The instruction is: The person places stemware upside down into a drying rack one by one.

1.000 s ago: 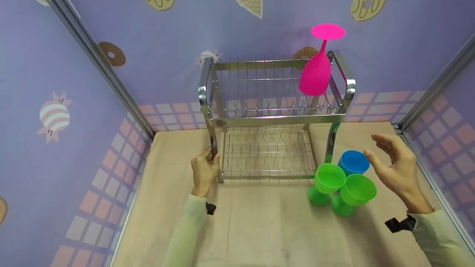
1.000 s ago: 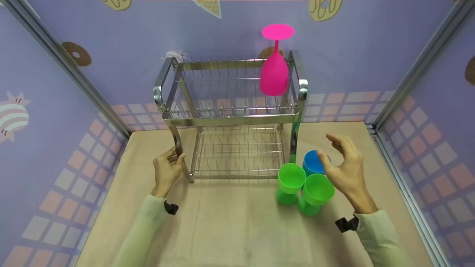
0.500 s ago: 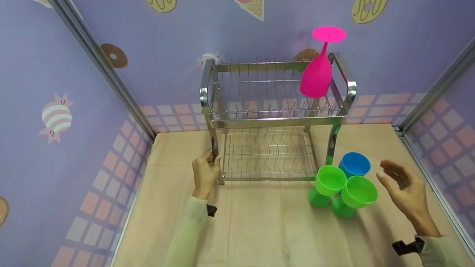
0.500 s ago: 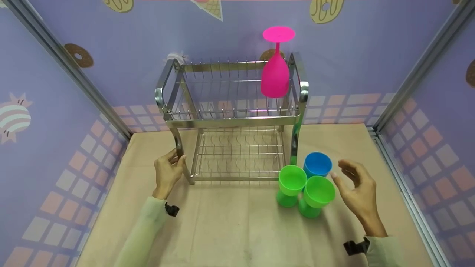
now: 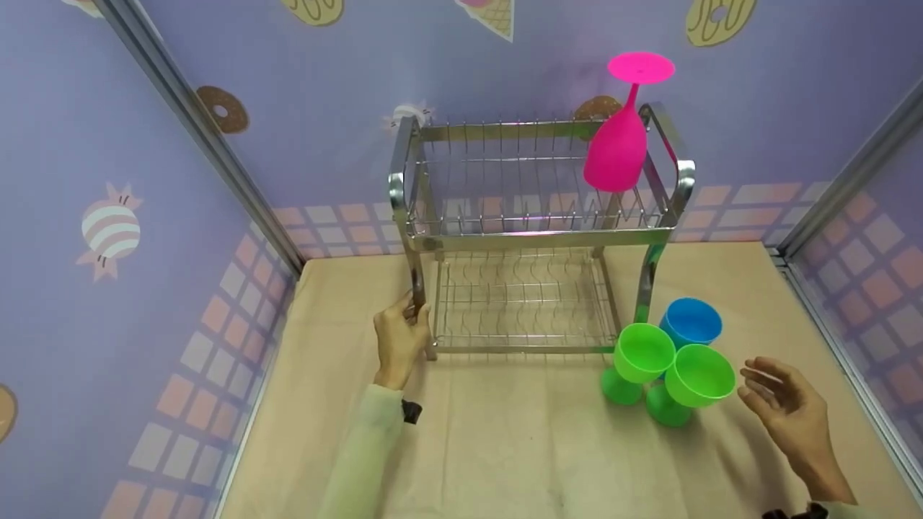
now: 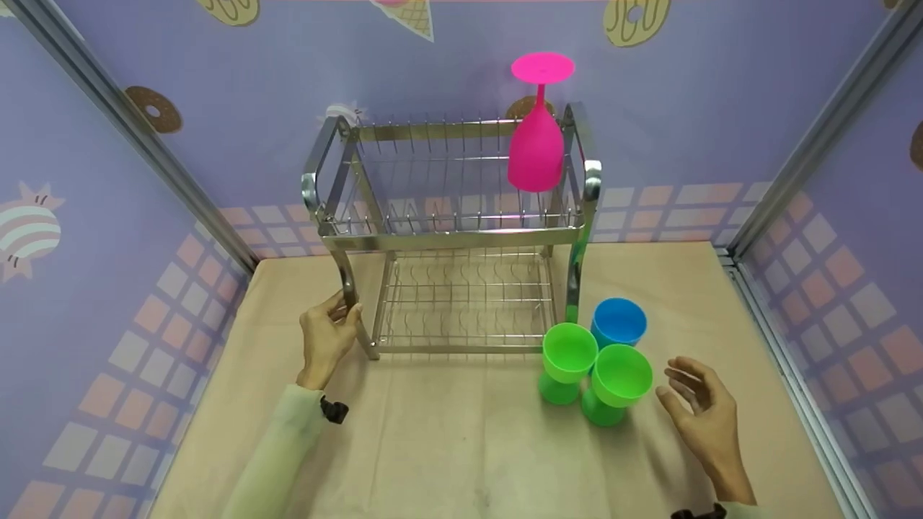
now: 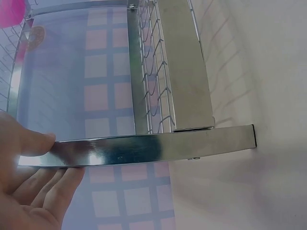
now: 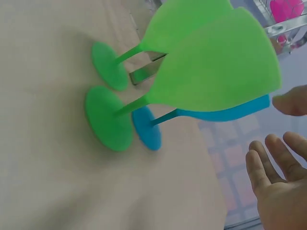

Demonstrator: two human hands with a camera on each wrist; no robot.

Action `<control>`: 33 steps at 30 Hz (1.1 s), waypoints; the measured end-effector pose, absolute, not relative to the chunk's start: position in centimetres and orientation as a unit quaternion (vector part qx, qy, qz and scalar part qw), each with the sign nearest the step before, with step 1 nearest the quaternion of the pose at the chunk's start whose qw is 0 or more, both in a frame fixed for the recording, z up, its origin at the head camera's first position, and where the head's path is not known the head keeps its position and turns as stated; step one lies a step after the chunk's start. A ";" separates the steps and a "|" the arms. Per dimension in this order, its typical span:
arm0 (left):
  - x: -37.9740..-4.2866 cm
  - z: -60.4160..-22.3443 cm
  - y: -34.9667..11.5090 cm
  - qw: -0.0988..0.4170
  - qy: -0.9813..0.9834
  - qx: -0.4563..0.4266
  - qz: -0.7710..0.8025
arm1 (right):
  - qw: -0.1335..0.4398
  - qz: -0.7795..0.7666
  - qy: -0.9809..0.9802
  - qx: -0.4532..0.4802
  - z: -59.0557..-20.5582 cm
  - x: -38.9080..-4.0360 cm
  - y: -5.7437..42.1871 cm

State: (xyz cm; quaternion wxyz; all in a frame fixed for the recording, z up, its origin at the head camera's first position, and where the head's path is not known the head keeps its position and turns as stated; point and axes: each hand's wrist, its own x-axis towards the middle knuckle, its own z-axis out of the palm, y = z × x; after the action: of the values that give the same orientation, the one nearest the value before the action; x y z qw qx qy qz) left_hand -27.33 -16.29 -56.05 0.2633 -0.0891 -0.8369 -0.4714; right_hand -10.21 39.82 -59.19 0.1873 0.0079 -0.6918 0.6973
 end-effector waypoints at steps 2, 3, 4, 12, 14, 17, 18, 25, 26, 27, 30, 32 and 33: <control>-27.3 -56.1 -16.3 0.263 -0.838 -0.088 -0.470 | 0.170 0.704 -0.689 0.020 -60.0 -9.8 39.9; -27.3 -56.1 -16.2 0.262 -0.838 -0.088 -0.470 | 0.161 0.705 -0.690 0.025 -60.3 -9.6 39.8; -27.2 -56.0 -16.3 0.260 -0.839 -0.087 -0.470 | 0.153 0.706 -0.691 0.029 -60.6 -9.5 39.8; -27.1 -56.2 -16.4 0.257 -0.840 -0.081 -0.470 | 0.111 0.705 -0.700 0.036 -62.6 -8.9 38.5; -27.2 -56.3 -16.3 0.258 -0.841 -0.079 -0.470 | 0.107 0.705 -0.700 0.033 -62.9 -8.8 38.1; -27.3 -56.2 -16.3 0.259 -0.841 -0.076 -0.468 | 0.102 0.697 -0.709 0.022 -63.3 -8.9 37.4; -27.3 -56.2 -16.2 0.258 -0.842 -0.076 -0.468 | 0.101 0.694 -0.713 0.016 -63.4 -8.9 37.3; -27.4 -56.2 -16.3 0.262 -0.841 -0.080 -0.466 | 0.097 0.644 -0.759 -0.023 -63.5 -9.5 36.3; -27.4 -56.2 -16.3 0.263 -0.841 -0.081 -0.466 | 0.097 0.638 -0.764 -0.024 -63.5 -9.6 36.2; -27.4 -56.2 -16.3 0.263 -0.841 -0.081 -0.465 | 0.096 0.635 -0.766 -0.024 -63.5 -9.7 36.1; -27.4 -56.3 -16.4 0.262 -0.843 -0.082 -0.462 | 0.098 0.634 -0.767 -0.021 -63.5 -9.9 35.9; -27.4 -56.3 -16.4 0.262 -0.846 -0.082 -0.458 | 0.102 0.638 -0.763 -0.014 -63.5 -10.0 35.8; -27.4 -56.3 -16.4 0.262 -0.846 -0.083 -0.458 | 0.104 0.642 -0.759 -0.010 -63.6 -10.0 35.8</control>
State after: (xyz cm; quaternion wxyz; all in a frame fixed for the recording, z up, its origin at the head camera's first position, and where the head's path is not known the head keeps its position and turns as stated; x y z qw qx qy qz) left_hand -27.38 -16.36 -56.32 0.2623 -0.0829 -0.8456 -0.4576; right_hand -10.02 35.80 -63.56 0.1037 -0.0103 -0.7593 0.6423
